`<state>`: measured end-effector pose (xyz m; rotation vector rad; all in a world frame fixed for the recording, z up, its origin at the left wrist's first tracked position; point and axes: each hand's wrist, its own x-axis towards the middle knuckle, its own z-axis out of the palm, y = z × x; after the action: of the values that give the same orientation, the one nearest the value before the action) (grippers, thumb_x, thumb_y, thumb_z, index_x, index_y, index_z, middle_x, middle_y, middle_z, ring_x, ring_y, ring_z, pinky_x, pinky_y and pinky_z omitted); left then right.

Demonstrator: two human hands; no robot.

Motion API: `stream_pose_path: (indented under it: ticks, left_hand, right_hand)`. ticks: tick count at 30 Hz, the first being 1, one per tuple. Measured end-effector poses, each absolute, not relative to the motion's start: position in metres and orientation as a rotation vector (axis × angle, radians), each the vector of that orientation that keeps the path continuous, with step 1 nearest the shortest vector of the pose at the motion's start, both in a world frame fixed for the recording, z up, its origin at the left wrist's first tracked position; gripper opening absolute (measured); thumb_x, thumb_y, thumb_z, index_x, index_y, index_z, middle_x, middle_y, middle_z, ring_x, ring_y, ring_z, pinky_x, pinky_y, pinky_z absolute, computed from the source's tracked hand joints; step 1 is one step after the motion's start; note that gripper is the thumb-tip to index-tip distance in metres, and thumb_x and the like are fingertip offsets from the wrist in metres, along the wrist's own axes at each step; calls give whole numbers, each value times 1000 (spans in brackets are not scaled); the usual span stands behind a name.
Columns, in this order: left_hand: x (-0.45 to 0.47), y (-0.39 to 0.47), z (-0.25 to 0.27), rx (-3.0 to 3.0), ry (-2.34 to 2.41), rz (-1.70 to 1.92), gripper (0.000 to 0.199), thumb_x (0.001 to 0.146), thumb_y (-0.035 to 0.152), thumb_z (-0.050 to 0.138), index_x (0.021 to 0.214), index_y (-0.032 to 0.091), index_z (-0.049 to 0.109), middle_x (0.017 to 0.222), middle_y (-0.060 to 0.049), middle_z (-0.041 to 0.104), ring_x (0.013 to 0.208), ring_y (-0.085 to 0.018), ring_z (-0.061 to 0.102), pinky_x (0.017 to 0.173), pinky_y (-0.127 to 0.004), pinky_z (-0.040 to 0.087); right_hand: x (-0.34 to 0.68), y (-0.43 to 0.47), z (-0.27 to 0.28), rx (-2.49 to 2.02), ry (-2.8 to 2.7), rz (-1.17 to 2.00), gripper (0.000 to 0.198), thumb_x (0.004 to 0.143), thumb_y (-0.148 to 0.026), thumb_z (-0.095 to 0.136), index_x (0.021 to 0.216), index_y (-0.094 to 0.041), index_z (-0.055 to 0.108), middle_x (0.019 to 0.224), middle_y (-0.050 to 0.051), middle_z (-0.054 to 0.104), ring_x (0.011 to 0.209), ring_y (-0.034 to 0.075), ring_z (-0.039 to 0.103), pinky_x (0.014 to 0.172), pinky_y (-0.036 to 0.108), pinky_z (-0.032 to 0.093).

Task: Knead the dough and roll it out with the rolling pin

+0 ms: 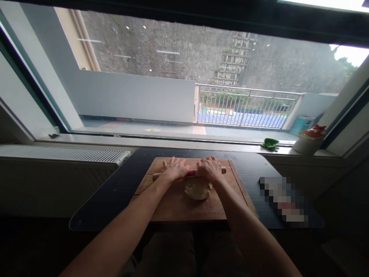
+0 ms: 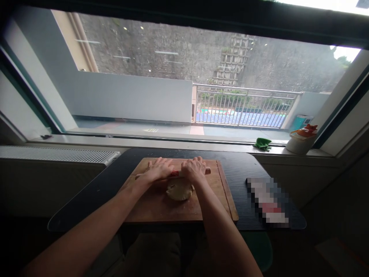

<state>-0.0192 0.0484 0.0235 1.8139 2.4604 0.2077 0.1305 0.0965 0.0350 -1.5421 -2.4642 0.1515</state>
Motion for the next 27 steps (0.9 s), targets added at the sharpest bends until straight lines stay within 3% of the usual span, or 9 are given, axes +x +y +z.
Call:
stream_pose_path:
  ticks: [9,16,27]
  left_hand:
    - [-29,68,18,1779,2537,296,56,86,46,24,136,25,39,145,-6,34,136,-29,20,106,-60,15]
    - [6,7,14,2089,2602,467,51,89,42,22,132,25,45,144,-4,36,138,-26,15,111,-55,3]
    - [-32,76,19,1753,2555,283,53,86,39,22,134,25,42,143,-7,37,135,-28,22,105,-60,18]
  right_hand:
    - [119,116,35,-1575,-2465,194,44,88,-41,29,104,-20,64,115,12,57,108,27,45,88,40,36]
    - [146,68,9,-1429,-2297,-42,42,90,-39,29,118,-22,54,143,9,31,131,26,22,104,43,18]
    - [118,121,33,-1546,-2383,212,38,85,-41,35,104,-20,59,120,12,50,110,27,42,88,41,36]
